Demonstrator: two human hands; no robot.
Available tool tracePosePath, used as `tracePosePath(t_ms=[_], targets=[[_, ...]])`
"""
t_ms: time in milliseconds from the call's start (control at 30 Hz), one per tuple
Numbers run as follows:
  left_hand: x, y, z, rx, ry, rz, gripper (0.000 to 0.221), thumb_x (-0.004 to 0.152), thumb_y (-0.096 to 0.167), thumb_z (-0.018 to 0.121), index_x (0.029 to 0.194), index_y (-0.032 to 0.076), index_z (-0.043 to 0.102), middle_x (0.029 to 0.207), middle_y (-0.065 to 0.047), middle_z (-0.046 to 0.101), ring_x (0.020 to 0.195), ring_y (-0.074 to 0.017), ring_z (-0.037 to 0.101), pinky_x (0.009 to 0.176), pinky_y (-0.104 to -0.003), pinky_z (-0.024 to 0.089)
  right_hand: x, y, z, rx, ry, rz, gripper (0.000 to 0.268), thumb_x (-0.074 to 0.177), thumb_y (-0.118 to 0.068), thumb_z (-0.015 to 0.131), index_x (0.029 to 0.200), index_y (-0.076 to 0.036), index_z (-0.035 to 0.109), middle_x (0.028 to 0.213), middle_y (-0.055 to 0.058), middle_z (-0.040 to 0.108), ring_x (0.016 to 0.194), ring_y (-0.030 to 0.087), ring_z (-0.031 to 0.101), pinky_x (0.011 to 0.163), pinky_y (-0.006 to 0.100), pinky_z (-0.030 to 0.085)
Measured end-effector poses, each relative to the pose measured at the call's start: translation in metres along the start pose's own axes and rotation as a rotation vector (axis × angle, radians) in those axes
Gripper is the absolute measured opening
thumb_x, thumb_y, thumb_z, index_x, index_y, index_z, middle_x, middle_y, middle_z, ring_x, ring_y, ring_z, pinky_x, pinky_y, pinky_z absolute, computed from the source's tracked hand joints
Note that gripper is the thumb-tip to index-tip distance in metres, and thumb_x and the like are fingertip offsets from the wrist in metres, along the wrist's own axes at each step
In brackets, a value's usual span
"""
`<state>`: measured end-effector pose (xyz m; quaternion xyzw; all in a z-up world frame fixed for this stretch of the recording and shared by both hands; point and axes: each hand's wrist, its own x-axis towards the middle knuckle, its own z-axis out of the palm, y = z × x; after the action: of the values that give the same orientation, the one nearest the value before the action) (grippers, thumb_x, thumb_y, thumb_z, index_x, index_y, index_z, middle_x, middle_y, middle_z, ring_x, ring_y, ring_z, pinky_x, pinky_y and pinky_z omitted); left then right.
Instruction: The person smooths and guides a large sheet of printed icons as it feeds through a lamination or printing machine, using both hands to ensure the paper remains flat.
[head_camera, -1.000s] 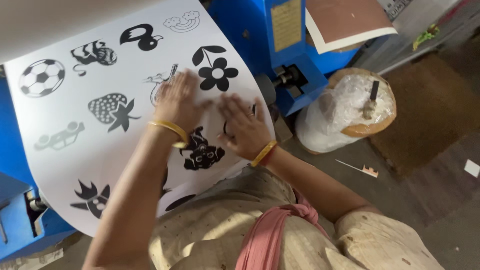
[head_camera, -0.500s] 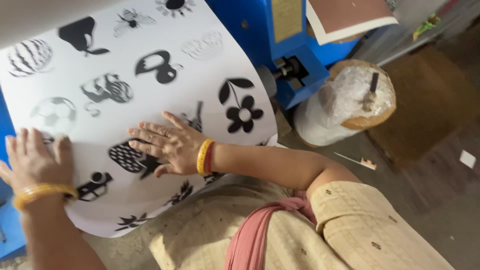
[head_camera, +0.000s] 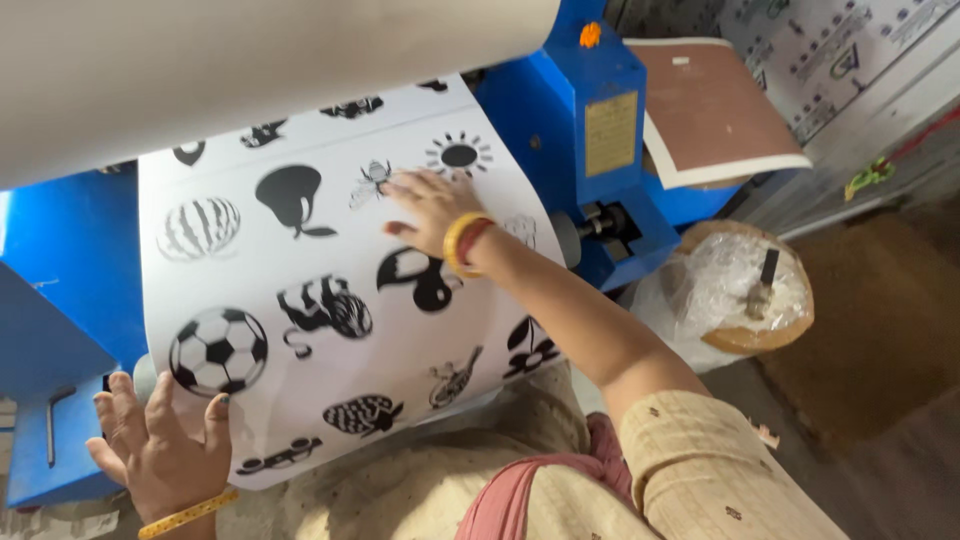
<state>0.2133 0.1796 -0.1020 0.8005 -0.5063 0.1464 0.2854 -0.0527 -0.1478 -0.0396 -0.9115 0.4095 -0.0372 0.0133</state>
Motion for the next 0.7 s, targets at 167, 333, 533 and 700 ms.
tracePosePath(t_ms=[167,333,533,700], targets=[[0.024,0.021,0.014,0.008,-0.051,0.066,0.078,0.091,0.050,0.063,0.151,0.005,0.046,0.169,-0.025,0.031,0.160,-0.0379,0.022,0.122,-0.069,0.013,-0.032,0.080,-0.001,0.111,0.079,0.231,0.069,0.097,-0.067,0.043,0.151,-0.026,0.043,0.164,0.003,0.030,0.151,0.026,0.026,0.119,0.064,0.016],[0.047,0.109,0.039,-0.089,-0.242,0.253,0.083,0.087,0.051,0.060,0.154,0.008,0.037,0.163,-0.018,0.030,0.152,-0.0326,0.026,0.123,-0.055,0.013,-0.079,0.112,0.019,0.122,0.316,0.351,0.072,0.094,-0.064,0.050,0.151,-0.021,0.043,0.165,0.011,0.028,0.151,0.030,0.024,0.115,0.064,0.017],[0.065,0.229,0.060,-0.333,-0.441,0.661,0.085,0.088,0.047,0.066,0.152,0.005,0.031,0.159,-0.020,0.036,0.147,-0.0356,0.034,0.120,-0.050,0.023,-0.136,0.091,0.054,-0.020,0.602,0.202,0.047,0.102,-0.042,0.055,0.148,-0.030,0.052,0.166,0.007,0.034,0.154,0.027,0.030,0.121,0.062,0.020],[0.085,0.281,0.079,-0.327,-0.531,0.692,0.087,0.089,0.046,0.065,0.155,0.003,0.028,0.158,-0.018,0.036,0.146,-0.0305,0.034,0.120,-0.051,0.024,-0.181,0.075,0.056,0.067,0.560,0.141,0.056,0.095,-0.030,0.061,0.149,-0.018,0.052,0.160,0.008,0.042,0.151,0.029,0.034,0.119,0.062,0.020]])
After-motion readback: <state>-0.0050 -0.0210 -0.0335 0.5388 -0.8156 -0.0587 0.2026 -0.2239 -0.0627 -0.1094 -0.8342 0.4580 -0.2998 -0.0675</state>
